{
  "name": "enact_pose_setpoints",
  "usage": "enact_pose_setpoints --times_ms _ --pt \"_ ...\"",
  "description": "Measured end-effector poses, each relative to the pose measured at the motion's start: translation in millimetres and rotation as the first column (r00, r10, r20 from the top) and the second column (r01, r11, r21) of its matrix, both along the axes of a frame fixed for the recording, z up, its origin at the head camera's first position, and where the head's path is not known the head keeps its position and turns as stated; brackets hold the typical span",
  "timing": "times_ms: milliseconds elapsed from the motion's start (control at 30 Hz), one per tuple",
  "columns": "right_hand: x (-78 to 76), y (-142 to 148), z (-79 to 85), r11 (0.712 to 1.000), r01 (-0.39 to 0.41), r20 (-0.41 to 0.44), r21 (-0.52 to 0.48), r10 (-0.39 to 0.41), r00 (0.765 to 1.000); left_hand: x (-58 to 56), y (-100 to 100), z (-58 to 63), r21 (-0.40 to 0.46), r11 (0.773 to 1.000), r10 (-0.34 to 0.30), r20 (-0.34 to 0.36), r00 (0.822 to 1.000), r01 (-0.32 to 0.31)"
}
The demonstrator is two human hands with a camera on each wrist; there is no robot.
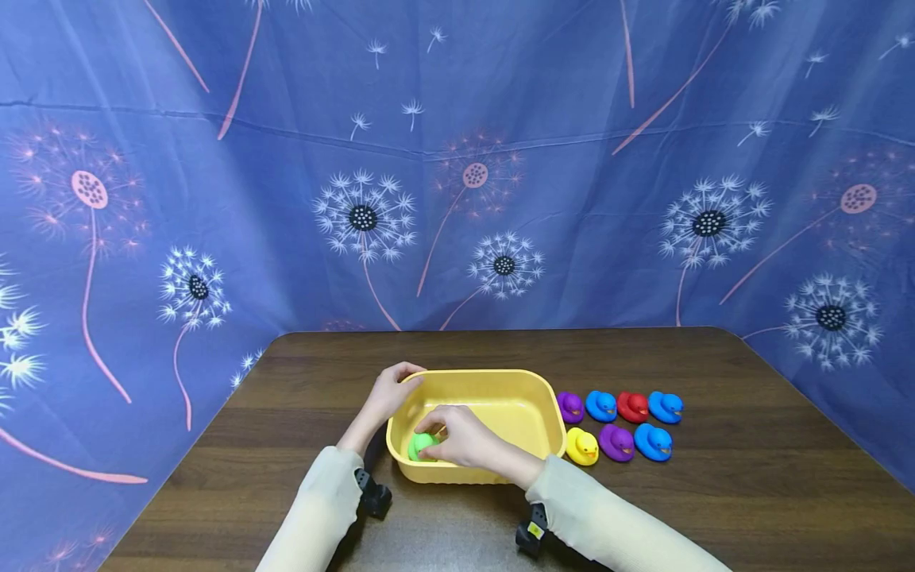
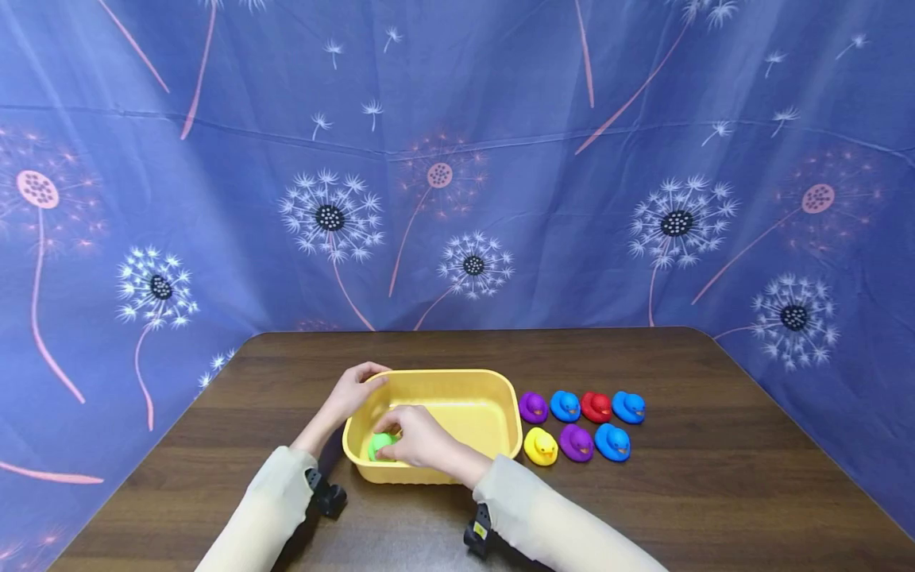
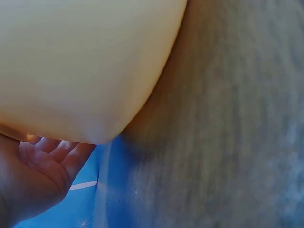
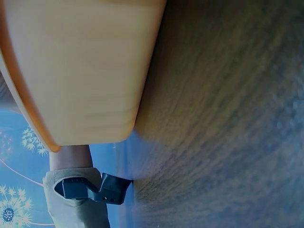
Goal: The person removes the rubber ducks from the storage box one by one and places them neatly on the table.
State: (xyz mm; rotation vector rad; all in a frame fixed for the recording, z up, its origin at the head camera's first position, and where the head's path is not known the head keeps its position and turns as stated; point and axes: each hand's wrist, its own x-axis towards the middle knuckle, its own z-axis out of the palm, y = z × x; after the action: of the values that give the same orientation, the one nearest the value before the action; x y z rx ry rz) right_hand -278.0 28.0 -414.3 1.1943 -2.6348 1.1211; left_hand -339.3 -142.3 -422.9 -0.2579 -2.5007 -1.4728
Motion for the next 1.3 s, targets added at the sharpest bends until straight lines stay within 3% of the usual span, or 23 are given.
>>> enact_pose_setpoints --times_ms 233,500,900,1300 --pt "0.5 0 -0.2 0.998 -0.061 0.071 -0.019 0.062 0.996 2.5 -1 0.7 -0.003 1.0 0.005 -0.005 1.0 -0.005" --pt "-0.1 0 1.2 0.996 -0.086 0.084 -0.03 0.088 0.993 3.2 -1 2.6 -0.002 1.0 -0.008 -0.003 1.0 0.008" --pt "0.7 2 3.6 1.0 -0.012 0.057 -0.01 0.012 0.998 2.5 0 3.2 0.01 1.0 -0.002 0.009 1.0 0.002" --pt "2.4 10 4.1 0.996 0.023 0.041 -0.086 -0.02 0.999 3.1 1 0.3 -0.008 1.0 -0.001 0.013 1.0 0.001"
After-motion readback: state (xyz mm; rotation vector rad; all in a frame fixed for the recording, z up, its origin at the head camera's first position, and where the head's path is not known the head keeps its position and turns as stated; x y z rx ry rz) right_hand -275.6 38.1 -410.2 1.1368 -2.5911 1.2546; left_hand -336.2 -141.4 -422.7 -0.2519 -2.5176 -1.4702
